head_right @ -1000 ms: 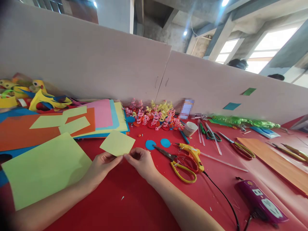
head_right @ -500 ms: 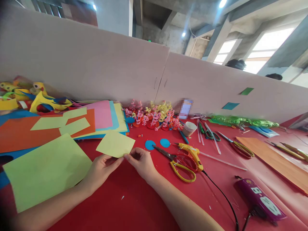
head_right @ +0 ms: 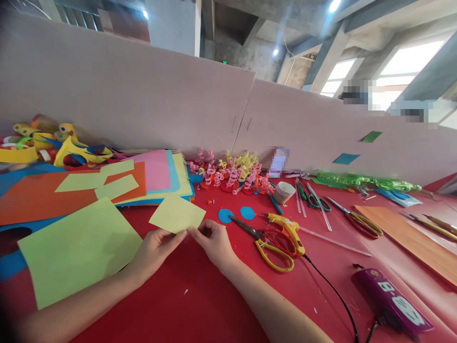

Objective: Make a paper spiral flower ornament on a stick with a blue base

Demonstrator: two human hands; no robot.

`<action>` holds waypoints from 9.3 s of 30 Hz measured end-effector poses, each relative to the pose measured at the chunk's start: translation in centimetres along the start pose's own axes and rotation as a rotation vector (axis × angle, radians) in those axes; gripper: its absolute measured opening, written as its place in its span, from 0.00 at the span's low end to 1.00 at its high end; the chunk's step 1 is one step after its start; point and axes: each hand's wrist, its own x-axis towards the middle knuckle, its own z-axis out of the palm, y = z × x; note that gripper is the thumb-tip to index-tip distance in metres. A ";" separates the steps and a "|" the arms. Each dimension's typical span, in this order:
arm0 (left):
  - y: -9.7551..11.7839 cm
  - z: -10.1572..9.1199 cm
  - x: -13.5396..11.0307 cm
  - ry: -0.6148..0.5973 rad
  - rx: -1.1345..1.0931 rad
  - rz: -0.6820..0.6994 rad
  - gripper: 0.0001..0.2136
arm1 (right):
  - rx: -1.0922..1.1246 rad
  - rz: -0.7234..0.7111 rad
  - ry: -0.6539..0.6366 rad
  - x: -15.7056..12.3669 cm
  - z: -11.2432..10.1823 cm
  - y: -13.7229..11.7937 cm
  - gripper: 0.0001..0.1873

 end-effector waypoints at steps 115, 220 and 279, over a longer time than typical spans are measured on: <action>-0.1 0.0 0.8 0.051 -0.404 -0.154 0.06 | 0.027 0.104 -0.059 -0.5 0.0 -1.1 0.20; -0.5 -0.1 1.0 0.140 -0.449 -0.190 0.07 | 0.044 0.124 -0.173 -0.6 0.2 0.1 0.18; 0.1 -0.1 1.1 0.046 -0.448 -0.187 0.10 | 0.084 0.137 -0.212 -0.8 0.6 -0.9 0.18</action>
